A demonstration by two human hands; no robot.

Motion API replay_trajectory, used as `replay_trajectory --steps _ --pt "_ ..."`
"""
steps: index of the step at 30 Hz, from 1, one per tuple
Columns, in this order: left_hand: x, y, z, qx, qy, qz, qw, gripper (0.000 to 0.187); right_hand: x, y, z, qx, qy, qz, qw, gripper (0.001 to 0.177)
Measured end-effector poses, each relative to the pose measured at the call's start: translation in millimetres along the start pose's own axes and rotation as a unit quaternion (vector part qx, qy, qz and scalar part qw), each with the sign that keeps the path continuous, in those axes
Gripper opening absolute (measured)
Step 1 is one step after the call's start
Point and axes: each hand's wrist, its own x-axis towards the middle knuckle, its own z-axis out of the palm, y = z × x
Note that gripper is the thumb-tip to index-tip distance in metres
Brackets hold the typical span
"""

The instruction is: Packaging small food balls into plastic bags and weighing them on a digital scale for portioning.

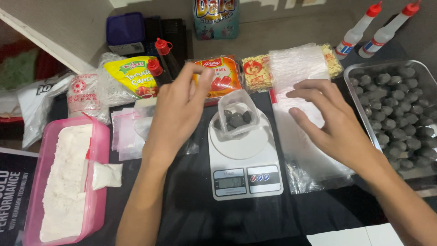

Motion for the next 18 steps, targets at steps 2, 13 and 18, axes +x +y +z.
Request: replay_trajectory --steps 2,13,18 --pt "-0.1 -1.0 -2.2 -0.011 0.01 0.005 1.0 0.033 -3.4 1.8 -1.9 0.003 -0.002 0.017 1.0 0.029" --pt "-2.2 3.1 -7.9 -0.03 0.022 0.025 0.999 0.036 -16.1 12.2 -5.4 0.011 0.001 0.058 0.998 0.031" --pt "-1.3 0.0 -5.5 -0.016 0.021 0.034 0.999 0.038 -24.0 5.1 -7.2 0.011 -0.012 0.072 0.997 0.03"
